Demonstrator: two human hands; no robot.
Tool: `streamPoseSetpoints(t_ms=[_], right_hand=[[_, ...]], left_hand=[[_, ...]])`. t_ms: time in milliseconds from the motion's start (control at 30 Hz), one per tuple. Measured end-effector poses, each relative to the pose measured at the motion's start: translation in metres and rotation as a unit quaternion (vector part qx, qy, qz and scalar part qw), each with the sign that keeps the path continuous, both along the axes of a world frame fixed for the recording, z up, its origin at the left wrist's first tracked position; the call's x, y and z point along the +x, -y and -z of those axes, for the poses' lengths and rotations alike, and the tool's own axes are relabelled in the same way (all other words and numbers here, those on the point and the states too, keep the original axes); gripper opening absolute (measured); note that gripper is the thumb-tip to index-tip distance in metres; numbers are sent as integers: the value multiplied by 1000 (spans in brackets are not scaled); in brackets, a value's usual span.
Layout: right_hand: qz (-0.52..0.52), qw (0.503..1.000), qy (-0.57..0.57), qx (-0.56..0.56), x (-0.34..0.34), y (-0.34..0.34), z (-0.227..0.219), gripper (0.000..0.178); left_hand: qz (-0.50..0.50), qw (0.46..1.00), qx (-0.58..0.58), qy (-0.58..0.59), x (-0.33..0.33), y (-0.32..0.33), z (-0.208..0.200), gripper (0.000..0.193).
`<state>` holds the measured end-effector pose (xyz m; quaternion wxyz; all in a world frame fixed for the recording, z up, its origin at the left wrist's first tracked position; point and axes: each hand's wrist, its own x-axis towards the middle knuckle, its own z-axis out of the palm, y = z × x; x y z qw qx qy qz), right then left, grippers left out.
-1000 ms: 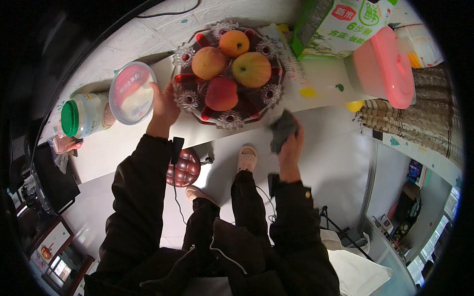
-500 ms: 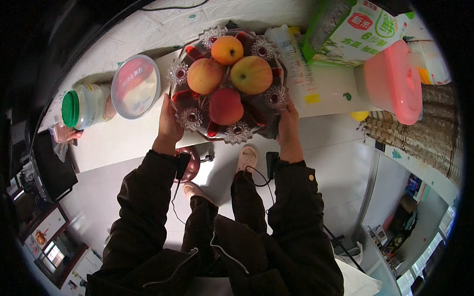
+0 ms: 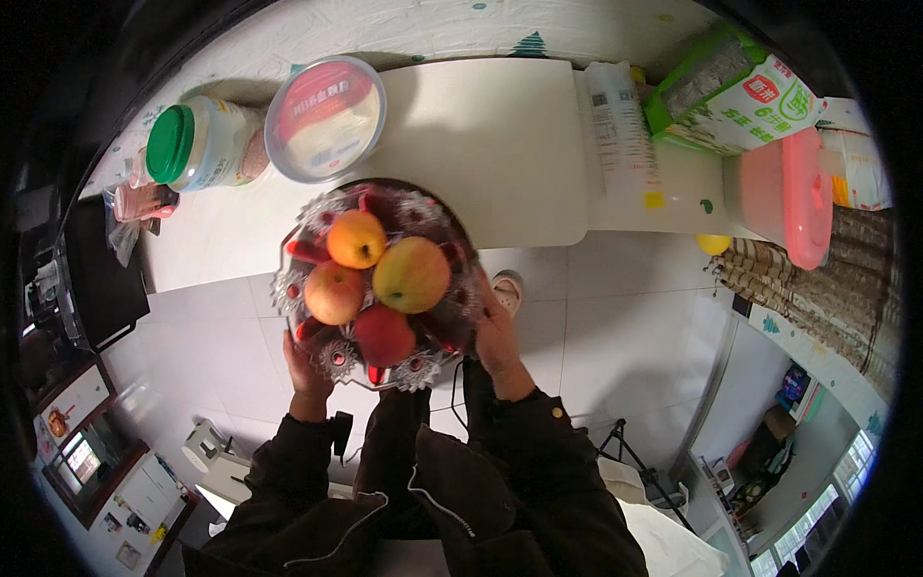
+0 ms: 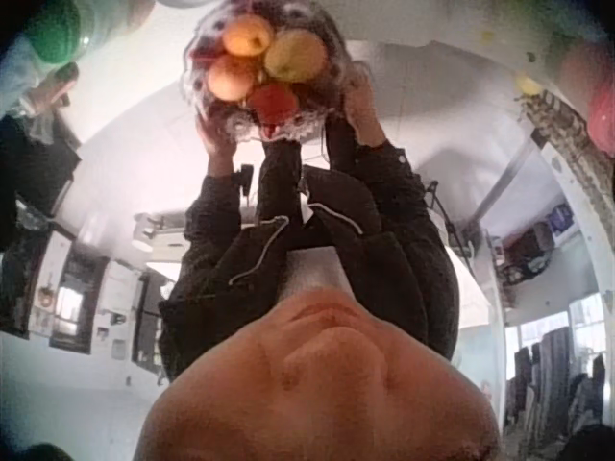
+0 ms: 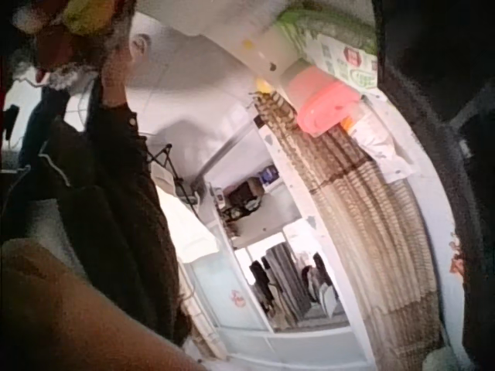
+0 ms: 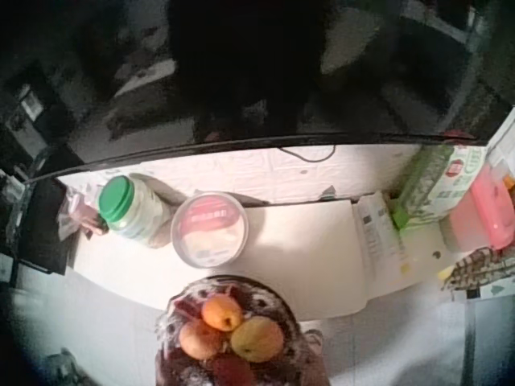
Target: The person wipes a countertop with a cloth, moving aside a fruit bowl, a round container, a jar, and several small jars. They then wipe under a pink basin and a gray tray, placing each item back after cleaning the area beneath.
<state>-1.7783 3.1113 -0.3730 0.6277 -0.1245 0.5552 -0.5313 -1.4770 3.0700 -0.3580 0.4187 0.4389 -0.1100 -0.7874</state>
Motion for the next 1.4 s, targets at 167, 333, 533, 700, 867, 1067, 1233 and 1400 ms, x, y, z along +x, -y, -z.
streamPoseSetpoints(t_ms=[167,333,533,700,867,1067,1233,1400], right_hand=[[-114,988,-69,-79,59,42,20,43],[-170,962,-149,-153,102,104,41,39],[-200,959,-172,-101,80,127,10,34],[18,979,61,-191,33,106,-11,36],[-239,629,-706,-222,41,167,64,42],[-101,539,-805,-225,-82,293,102,31],[-69,575,-806,123,-176,242,82,46],[-232,542,-795,-144,-34,216,96,44]], left_hand=[[-92,991,27,93,58,-10,1,74],[-186,970,54,148,85,8,13,77],[-263,956,63,116,91,33,29,81],[-236,970,35,50,97,33,30,75],[-267,959,61,77,103,32,37,82],[-260,954,68,132,104,29,35,83],[-262,954,51,138,96,31,32,81],[-263,953,55,138,89,36,28,73]])
